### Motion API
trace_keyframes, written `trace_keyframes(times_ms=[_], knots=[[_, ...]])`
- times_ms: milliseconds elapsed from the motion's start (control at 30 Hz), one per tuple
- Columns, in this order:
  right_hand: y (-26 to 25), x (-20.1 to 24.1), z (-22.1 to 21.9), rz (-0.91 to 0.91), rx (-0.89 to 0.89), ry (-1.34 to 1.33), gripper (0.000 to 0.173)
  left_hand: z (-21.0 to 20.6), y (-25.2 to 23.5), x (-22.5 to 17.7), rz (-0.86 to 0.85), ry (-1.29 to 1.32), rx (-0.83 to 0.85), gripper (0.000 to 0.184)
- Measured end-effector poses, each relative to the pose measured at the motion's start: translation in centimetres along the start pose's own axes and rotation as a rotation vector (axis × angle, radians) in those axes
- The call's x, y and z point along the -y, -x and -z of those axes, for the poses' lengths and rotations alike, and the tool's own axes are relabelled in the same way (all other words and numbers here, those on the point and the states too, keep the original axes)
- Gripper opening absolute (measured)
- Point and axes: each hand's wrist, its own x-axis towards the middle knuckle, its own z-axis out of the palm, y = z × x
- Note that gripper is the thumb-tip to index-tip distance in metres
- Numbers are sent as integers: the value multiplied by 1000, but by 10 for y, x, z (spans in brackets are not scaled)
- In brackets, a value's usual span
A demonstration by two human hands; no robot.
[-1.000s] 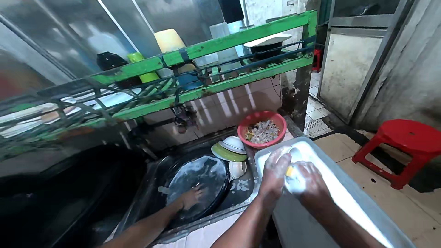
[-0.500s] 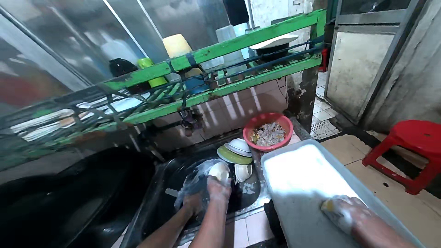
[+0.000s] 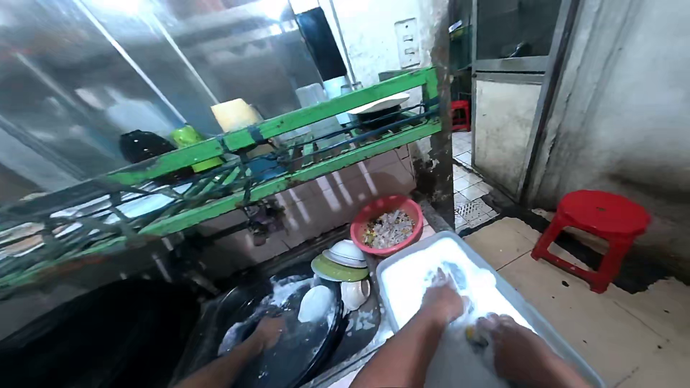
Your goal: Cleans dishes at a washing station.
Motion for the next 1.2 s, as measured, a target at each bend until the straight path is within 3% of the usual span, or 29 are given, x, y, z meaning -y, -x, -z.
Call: trace_keyframes(times_ms=[67, 100, 167, 300, 367, 500, 633, 733, 900, 1067, 1200], knots=[[1, -2, -4, 55, -71, -10, 44, 0, 12, -3, -65, -65, 81, 44], [2, -3, -6, 76, -112, -23, 43, 1, 16, -5, -88, -93, 122, 38], [3, -4, -7, 122, -209, -62, 39, -1, 21, -2, -141, -138, 156, 38], [-7, -1, 12, 87, -94, -195, 49, 5, 31, 11, -205, -155, 95, 43], [-10, -1, 19, 50, -101, -271, 51, 13, 39, 20, -248, 51, 6, 40], [-5, 5, 29, -52, -250, -439, 52, 24, 58, 33, -68, 735, -71, 43], [5, 10, 35, -74, -392, -510, 56, 34, 92, 29, 75, 1213, -91, 19], [4, 6, 34, -84, -427, -550, 56, 34, 106, 31, 86, 1140, -25, 11], [4, 4, 34, -104, -388, -557, 58, 42, 104, 37, -14, 987, 128, 27], [4, 1, 34, -118, -411, -608, 60, 46, 103, 31, -47, 835, 185, 20], [3, -2, 34, -137, -404, -642, 60, 51, 104, 22, -91, 565, 227, 16]])
